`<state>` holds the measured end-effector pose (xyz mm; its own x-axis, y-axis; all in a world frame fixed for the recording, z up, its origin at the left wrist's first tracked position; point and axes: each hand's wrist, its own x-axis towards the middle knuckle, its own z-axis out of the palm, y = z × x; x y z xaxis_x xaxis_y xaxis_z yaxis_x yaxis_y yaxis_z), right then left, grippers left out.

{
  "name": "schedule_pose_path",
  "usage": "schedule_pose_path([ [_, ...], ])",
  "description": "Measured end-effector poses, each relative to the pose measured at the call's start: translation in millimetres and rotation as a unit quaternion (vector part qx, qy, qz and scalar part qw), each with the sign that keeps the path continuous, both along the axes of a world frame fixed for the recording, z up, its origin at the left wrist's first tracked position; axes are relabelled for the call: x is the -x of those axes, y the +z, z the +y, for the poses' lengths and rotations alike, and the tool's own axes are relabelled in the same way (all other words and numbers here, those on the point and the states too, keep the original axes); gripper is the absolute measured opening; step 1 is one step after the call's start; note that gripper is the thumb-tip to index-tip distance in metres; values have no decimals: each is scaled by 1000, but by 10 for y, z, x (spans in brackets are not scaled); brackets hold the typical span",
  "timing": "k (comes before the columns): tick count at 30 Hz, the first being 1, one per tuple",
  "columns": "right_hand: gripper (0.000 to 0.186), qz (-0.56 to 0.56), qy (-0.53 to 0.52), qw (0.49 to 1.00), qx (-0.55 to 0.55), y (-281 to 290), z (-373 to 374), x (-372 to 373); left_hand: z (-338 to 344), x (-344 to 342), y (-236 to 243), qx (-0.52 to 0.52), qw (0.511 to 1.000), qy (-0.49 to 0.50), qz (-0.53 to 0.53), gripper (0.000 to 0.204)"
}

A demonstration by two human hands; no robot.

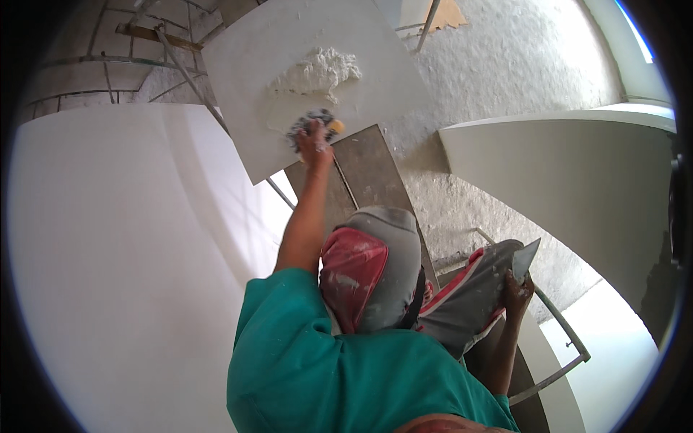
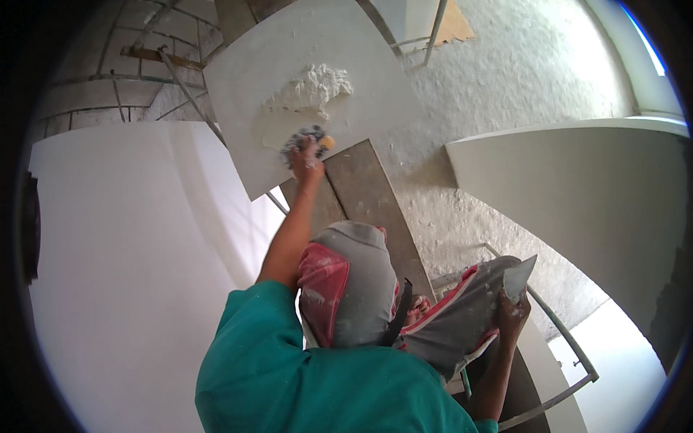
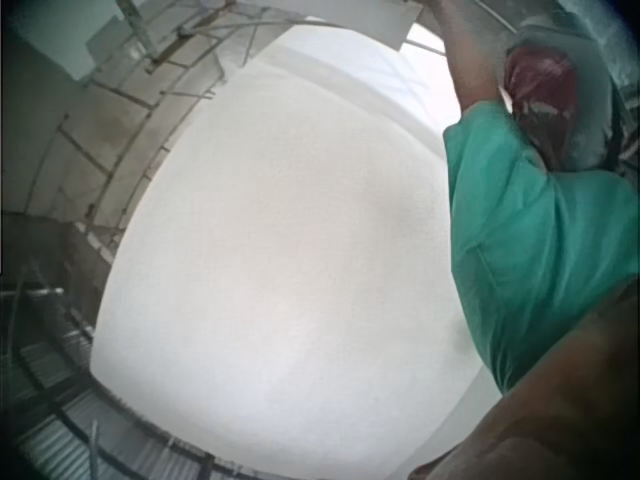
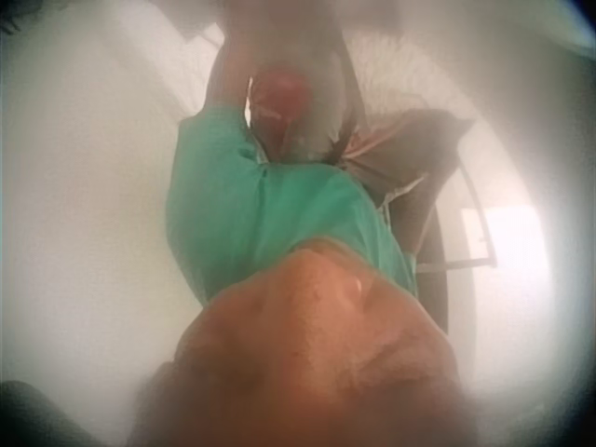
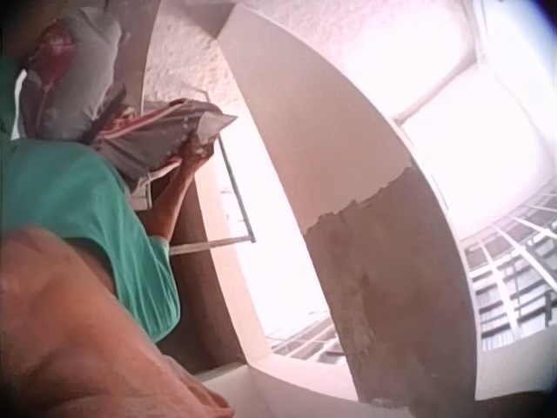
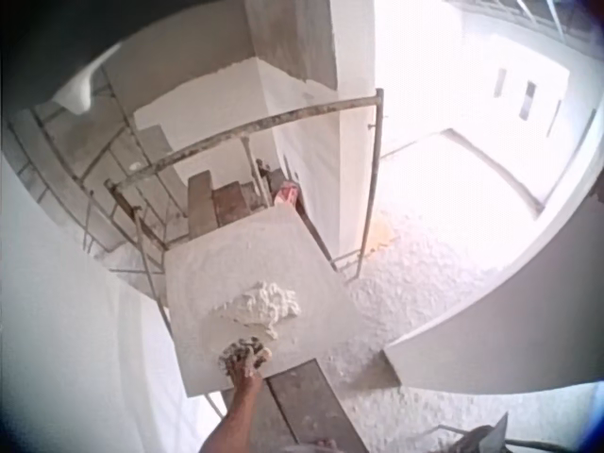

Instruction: The person applies plaster to a ceiling using a trowel and hawk while standing on a ladder. They repeatedly scoop plaster from the hawk and smooth it onto the ceiling surface.

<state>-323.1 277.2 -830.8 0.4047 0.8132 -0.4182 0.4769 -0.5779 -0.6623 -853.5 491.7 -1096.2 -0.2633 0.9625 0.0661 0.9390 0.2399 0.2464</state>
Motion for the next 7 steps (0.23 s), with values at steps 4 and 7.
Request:
schedule_pose_path([
  [4,29,26,9,1000,-13,-48,-23,-45,-194,-285,479,63,996,-34,-56,51],
  [7,31,34,23,999,-24,-72,-22,-70,-189,298,529,0,993,25,-115,44],
])
